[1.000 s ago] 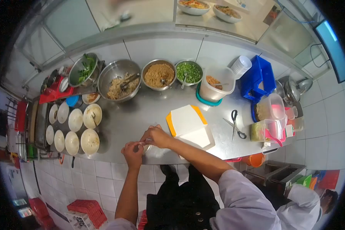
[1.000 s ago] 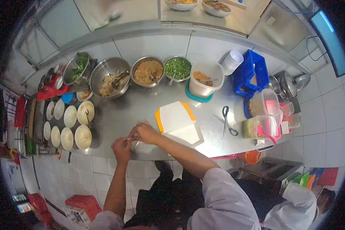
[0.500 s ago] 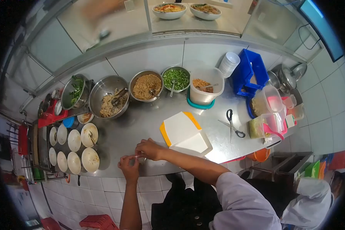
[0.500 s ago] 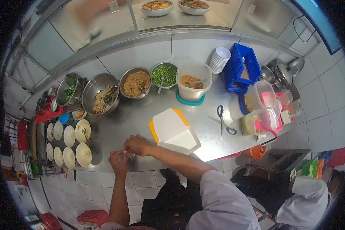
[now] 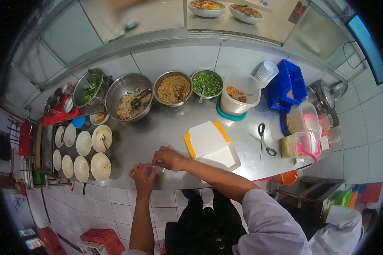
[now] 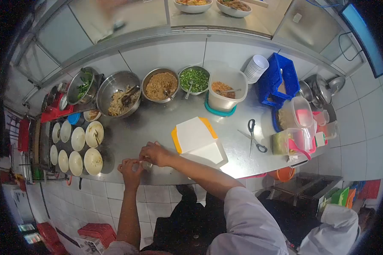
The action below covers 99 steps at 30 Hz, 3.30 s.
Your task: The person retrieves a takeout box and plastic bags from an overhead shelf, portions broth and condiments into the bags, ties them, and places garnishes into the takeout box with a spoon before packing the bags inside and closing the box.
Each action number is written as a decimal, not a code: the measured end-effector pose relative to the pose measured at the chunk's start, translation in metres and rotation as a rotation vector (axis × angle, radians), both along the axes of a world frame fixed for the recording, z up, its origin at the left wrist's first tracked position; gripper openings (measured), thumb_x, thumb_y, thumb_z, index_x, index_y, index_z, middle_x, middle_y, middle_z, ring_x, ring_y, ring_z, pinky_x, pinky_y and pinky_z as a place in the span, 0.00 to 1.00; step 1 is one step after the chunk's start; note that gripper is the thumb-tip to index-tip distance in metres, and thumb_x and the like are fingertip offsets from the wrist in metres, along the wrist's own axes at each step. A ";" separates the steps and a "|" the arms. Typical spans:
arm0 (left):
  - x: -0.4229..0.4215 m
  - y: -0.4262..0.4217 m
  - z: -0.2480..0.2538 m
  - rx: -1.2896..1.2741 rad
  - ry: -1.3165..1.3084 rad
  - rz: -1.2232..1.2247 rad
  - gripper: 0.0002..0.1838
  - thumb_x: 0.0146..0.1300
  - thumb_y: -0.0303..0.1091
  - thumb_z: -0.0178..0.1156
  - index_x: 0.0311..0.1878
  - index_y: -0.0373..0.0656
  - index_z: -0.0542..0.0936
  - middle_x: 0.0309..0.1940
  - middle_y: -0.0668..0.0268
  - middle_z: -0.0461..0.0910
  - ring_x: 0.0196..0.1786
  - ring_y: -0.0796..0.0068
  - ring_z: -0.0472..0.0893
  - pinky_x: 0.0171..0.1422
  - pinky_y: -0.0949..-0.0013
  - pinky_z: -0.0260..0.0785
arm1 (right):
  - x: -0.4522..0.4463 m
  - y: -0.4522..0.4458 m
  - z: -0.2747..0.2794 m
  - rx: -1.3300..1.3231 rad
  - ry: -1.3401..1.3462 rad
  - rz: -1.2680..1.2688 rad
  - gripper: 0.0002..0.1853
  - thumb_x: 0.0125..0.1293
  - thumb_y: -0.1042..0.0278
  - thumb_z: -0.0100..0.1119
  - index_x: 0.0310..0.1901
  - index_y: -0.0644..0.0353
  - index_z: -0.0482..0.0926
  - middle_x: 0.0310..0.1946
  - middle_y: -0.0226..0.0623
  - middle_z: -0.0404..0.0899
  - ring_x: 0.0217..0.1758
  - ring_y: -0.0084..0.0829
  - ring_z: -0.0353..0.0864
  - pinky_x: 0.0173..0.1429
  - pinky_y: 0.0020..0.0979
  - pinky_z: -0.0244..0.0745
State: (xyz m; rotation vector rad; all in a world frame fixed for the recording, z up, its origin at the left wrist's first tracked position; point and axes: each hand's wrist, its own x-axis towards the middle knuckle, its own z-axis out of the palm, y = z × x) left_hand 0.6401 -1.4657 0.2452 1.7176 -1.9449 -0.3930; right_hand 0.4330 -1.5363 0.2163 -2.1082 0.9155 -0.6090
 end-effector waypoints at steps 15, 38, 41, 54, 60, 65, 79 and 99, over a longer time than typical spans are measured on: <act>0.015 -0.013 0.007 0.136 0.246 -0.058 0.08 0.65 0.37 0.76 0.44 0.48 0.90 0.51 0.69 0.80 0.62 0.64 0.78 0.75 0.53 0.57 | -0.006 -0.017 0.008 0.072 -0.081 0.077 0.09 0.68 0.56 0.74 0.47 0.42 0.91 0.47 0.20 0.88 0.60 0.37 0.78 0.67 0.47 0.64; -0.015 0.009 0.009 0.194 0.208 0.317 0.06 0.64 0.35 0.73 0.44 0.52 0.91 0.53 0.70 0.83 0.64 0.61 0.80 0.68 0.45 0.62 | 0.010 0.010 0.023 -0.071 -0.088 -0.028 0.08 0.64 0.68 0.71 0.44 0.50 0.87 0.43 0.29 0.85 0.53 0.39 0.79 0.59 0.45 0.62; -0.024 0.014 -0.012 0.032 0.236 0.389 0.07 0.63 0.40 0.74 0.41 0.50 0.91 0.49 0.69 0.83 0.57 0.62 0.81 0.64 0.47 0.62 | 0.014 0.013 -0.005 -0.089 -0.181 -0.012 0.09 0.63 0.67 0.71 0.45 0.48 0.88 0.44 0.31 0.86 0.53 0.42 0.80 0.57 0.48 0.65; -0.018 0.018 -0.012 -0.172 0.147 0.106 0.07 0.63 0.31 0.73 0.44 0.53 0.88 0.43 0.75 0.88 0.61 0.66 0.81 0.74 0.50 0.51 | 0.004 0.046 0.009 0.187 -0.163 -0.359 0.08 0.72 0.60 0.73 0.48 0.50 0.92 0.41 0.30 0.91 0.48 0.38 0.81 0.59 0.45 0.68; -0.015 0.019 -0.013 -0.242 0.213 0.051 0.08 0.62 0.30 0.74 0.43 0.53 0.89 0.41 0.76 0.88 0.60 0.66 0.80 0.74 0.50 0.53 | -0.004 0.033 0.001 0.243 -0.114 -0.226 0.09 0.73 0.64 0.72 0.52 0.47 0.92 0.43 0.30 0.91 0.51 0.37 0.82 0.65 0.42 0.67; -0.019 0.017 0.002 -0.221 0.267 0.042 0.08 0.61 0.30 0.75 0.42 0.53 0.89 0.43 0.76 0.88 0.58 0.64 0.81 0.74 0.49 0.53 | 0.002 0.030 0.024 -0.008 0.022 -0.221 0.07 0.73 0.67 0.68 0.49 0.46 0.89 0.44 0.29 0.91 0.50 0.42 0.82 0.59 0.47 0.65; -0.035 0.028 -0.016 -0.202 0.267 0.319 0.07 0.62 0.34 0.78 0.42 0.53 0.90 0.45 0.78 0.90 0.62 0.67 0.81 0.75 0.51 0.53 | 0.027 0.061 0.043 -0.083 0.114 -0.413 0.06 0.75 0.67 0.63 0.49 0.54 0.87 0.47 0.34 0.88 0.55 0.43 0.82 0.59 0.48 0.64; -0.019 0.020 -0.006 -0.193 0.274 0.118 0.16 0.72 0.53 0.69 0.38 0.51 0.92 0.44 0.72 0.85 0.60 0.61 0.76 0.71 0.47 0.54 | 0.028 0.063 0.088 -0.180 0.289 -0.318 0.05 0.73 0.66 0.64 0.47 0.54 0.84 0.45 0.32 0.82 0.52 0.38 0.80 0.56 0.45 0.64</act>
